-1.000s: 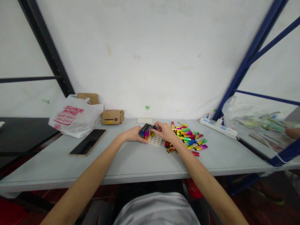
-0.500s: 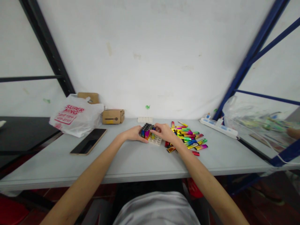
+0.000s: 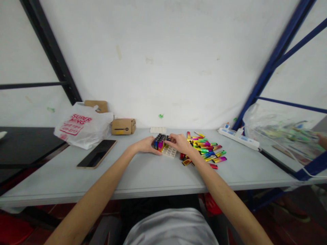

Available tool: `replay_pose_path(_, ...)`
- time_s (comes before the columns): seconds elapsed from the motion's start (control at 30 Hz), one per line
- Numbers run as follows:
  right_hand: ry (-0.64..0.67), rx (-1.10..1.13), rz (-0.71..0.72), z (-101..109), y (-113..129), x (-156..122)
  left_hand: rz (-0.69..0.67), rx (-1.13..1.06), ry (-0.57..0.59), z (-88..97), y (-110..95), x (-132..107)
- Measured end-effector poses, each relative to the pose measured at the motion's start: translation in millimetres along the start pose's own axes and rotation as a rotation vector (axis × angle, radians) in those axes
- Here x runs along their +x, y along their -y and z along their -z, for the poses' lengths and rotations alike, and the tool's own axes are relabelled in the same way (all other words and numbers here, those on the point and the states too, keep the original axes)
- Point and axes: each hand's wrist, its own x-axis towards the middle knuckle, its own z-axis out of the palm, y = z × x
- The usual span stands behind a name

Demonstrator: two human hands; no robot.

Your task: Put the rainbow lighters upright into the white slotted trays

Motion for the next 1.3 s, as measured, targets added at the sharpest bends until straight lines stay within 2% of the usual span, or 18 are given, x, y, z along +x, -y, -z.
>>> replay_pose_path(0.2,-0.005,-0.12,-0.072,-3,2,1,-0.094,-0.097,0.048,0.1,3,2)
replay_pose_path(0.33,-0.061,-0.142,-0.133,-8,9,1,-0.066,-0.069,0.023,1.0,2,2)
replay_pose_path(0.43,-0.109,-0.067,-0.124,-2,7,0,-0.029,-0.031,0.021,1.9,-1,1)
replay_pose_path(0.5,-0.178,-0.073,-0.143,7,-3,3,-0.046,-0.021,0.026,2.5,-3,0)
replay_pose_path(0.57,-0.265,-0.166,-0.247,19,-19,9,-0.062,-0.021,0.032,2.7,-3,0)
replay_pose_path(0.63,-0.302,-0.295,-0.437,30,-41,18,-0.046,-0.006,0.033,2.6,-3,0)
replay_pose_path(0.73,-0.161,-0.362,-0.73,37,-73,27,-0.01,0.035,0.015,2.1,-1,1)
replay_pose_path(0.83,-0.075,-0.279,-0.837,32,-93,28,0.014,0.078,-0.004,2.1,-1,0)
replay_pose_path(0.93,-0.079,-0.169,-0.786,28,-100,30,0.025,0.098,0.004,2.2,-2,0)
replay_pose_path(1.07,-0.104,0.024,-0.659,35,-96,30,0.02,0.079,-0.01,1.7,0,1)
replay_pose_path(1.13,-0.13,0.261,-0.553,40,-90,24,0.033,0.08,-0.005,1.2,1,2)
replay_pose_path(1.23,-0.118,0.773,-0.384,46,-76,8,0.042,0.081,0.012,0.8,2,1)
replay_pose_path(1.3,-0.078,0.961,-0.346,46,-65,-1,0.037,0.075,0.013,0.7,2,1)
